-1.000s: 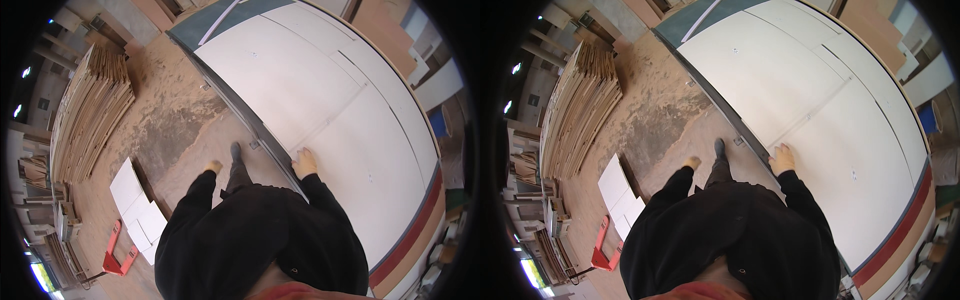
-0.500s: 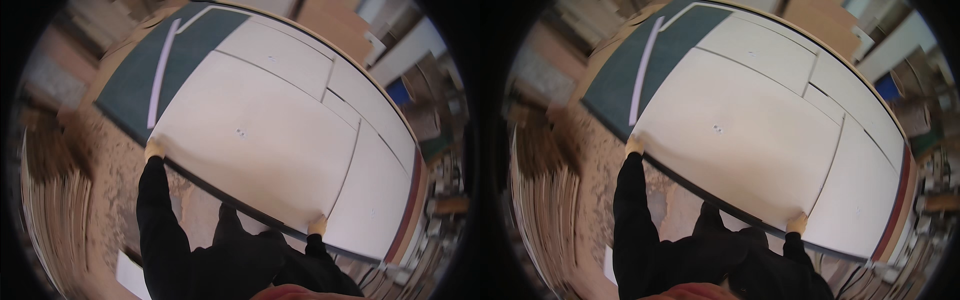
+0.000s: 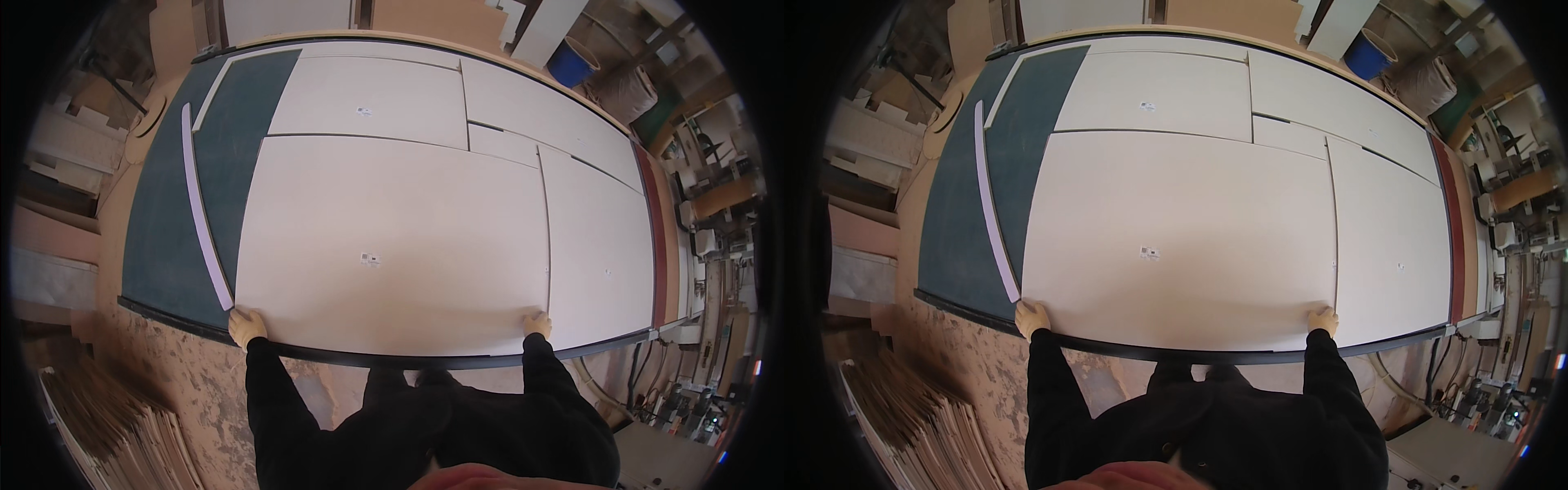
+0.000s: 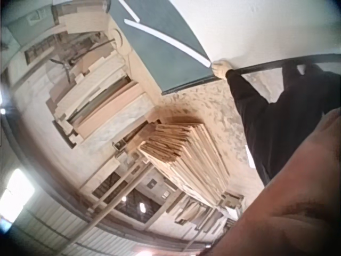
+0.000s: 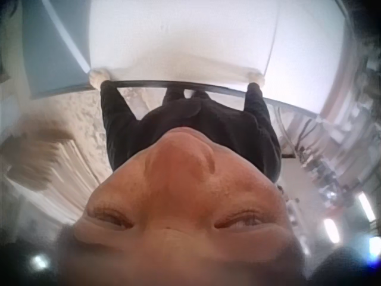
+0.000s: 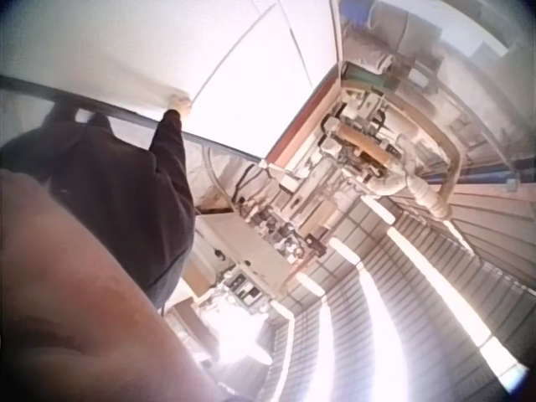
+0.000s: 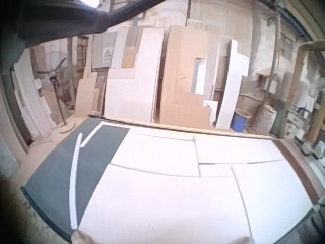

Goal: The person repeatedly picks up white rectangular panels from a table and stacks them on the floor. They handle the panels one at a time, moving between the table and the growing pile on the floor.

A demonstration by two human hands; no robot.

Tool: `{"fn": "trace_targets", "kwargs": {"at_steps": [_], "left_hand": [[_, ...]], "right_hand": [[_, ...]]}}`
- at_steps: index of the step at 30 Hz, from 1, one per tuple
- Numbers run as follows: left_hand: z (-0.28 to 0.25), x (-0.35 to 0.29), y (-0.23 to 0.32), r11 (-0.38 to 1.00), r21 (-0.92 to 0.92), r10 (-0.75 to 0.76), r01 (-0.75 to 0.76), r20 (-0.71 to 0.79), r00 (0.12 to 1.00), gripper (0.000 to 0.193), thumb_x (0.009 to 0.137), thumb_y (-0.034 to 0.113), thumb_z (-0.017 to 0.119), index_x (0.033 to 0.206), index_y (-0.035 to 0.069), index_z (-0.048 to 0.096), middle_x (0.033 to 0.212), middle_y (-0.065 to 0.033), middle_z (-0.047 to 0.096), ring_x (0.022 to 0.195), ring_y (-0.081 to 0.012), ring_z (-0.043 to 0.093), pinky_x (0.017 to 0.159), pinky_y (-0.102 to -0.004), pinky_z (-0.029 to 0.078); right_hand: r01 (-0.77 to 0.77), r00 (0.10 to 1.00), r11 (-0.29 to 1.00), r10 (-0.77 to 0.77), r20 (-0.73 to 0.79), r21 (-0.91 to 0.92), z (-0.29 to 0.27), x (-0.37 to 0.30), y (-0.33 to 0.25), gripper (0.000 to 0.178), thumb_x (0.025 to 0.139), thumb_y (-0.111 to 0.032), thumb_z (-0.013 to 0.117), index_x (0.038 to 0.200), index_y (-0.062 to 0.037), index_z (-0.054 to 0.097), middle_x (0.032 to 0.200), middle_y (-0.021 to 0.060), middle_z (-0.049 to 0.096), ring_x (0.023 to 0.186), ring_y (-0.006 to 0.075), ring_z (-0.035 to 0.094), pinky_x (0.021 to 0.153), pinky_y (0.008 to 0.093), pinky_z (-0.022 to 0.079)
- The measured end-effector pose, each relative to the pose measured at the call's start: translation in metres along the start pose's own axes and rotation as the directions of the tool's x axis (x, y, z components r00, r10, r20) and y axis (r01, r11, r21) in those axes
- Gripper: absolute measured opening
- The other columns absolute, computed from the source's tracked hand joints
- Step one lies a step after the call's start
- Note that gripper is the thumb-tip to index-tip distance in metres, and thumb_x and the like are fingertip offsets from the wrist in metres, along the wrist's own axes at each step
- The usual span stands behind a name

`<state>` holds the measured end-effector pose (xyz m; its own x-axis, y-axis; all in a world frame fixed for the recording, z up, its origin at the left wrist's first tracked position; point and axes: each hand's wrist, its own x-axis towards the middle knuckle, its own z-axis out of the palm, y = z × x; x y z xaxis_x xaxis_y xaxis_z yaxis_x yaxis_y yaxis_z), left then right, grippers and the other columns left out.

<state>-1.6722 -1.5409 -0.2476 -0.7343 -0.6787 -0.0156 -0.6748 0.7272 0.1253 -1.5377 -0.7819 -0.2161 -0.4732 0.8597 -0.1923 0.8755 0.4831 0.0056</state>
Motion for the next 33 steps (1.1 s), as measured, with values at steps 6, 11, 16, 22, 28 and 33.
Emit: {"fn": "trace_targets", "kwargs": {"at_steps": [6,11,16,22,28,33], "left_hand": [[-0.018,0.036,-0.011,0.987,-0.103,-0.102,0.126,0.206,0.973,0.068,0.083,0.057,0.055,0.132,0.010,0.059,0.128,-0.0238,0.058,0.120,-0.0417,0.053,0.103,-0.0482,0.041],[-0.013,0.084,-0.048,0.996,-0.077,0.059,-0.035,0.335,0.940,0.063,0.085,0.060,0.051,0.110,0.006,0.072,0.110,-0.0229,0.069,0.106,-0.0412,0.064,0.093,-0.0496,0.049],[-0.051,0.090,-0.079,0.274,-0.872,-0.108,0.405,0.390,0.914,0.070,0.091,0.052,0.060,0.132,-0.005,0.054,0.118,-0.0136,0.065,0.102,-0.0303,0.065,0.086,-0.0406,0.050],[-0.055,-0.073,-0.009,-0.548,-0.787,0.082,0.283,0.286,0.955,0.062,0.099,0.046,0.049,0.143,0.003,0.044,0.141,-0.0143,0.051,0.127,-0.0327,0.049,0.108,-0.0471,0.040],[-0.049,-0.170,0.059,-0.358,-0.765,0.148,0.535,0.520,0.842,0.052,0.095,0.021,0.060,0.139,-0.003,0.045,0.136,-0.0152,0.055,0.125,-0.0310,0.052,0.104,-0.0459,0.044],[-0.109,-0.221,0.030,-0.367,-0.802,0.271,0.471,0.392,0.879,0.046,0.095,0.016,0.058,0.134,-0.006,0.048,0.129,-0.0196,0.058,0.119,-0.0328,0.057,0.103,-0.0462,0.046]], "right_hand": [[-0.130,0.991,0.990,0.128,0.048,0.051,0.002,0.026,0.005,0.055,0.080,-0.040,0.061,0.121,-0.0024,0.060,0.119,0.0241,0.061,0.114,0.0407,0.057,0.100,0.0478,0.045],[0.044,0.992,0.996,-0.053,0.114,0.081,-0.018,0.055,0.031,0.063,0.089,-0.052,0.049,0.113,0.0032,0.065,0.110,0.0298,0.066,0.110,0.0417,0.062,0.097,0.0478,0.046],[0.171,0.944,0.963,-0.221,0.244,0.210,-0.055,0.075,0.057,0.063,0.098,-0.052,0.039,0.108,0.0038,0.067,0.104,0.0277,0.068,0.110,0.0405,0.062,0.095,0.0478,0.047],[0.235,0.885,0.892,-0.361,0.294,0.387,-0.045,0.040,0.078,0.065,0.100,-0.051,0.034,0.111,0.0048,0.067,0.112,0.0281,0.067,0.112,0.0416,0.061,0.096,0.0480,0.045],[0.323,0.852,0.878,-0.432,0.296,0.354,-0.020,0.020,0.077,0.064,0.101,-0.048,0.034,0.114,0.0066,0.065,0.114,0.0303,0.065,0.112,0.0443,0.059,0.098,0.0486,0.045],[0.094,0.842,0.702,-0.435,0.321,0.706,-0.027,0.039,0.115,0.055,0.103,-0.042,0.037,0.106,0.0064,0.065,0.102,0.0284,0.067,0.095,0.0401,0.065,0.084,0.0477,0.049]]}}
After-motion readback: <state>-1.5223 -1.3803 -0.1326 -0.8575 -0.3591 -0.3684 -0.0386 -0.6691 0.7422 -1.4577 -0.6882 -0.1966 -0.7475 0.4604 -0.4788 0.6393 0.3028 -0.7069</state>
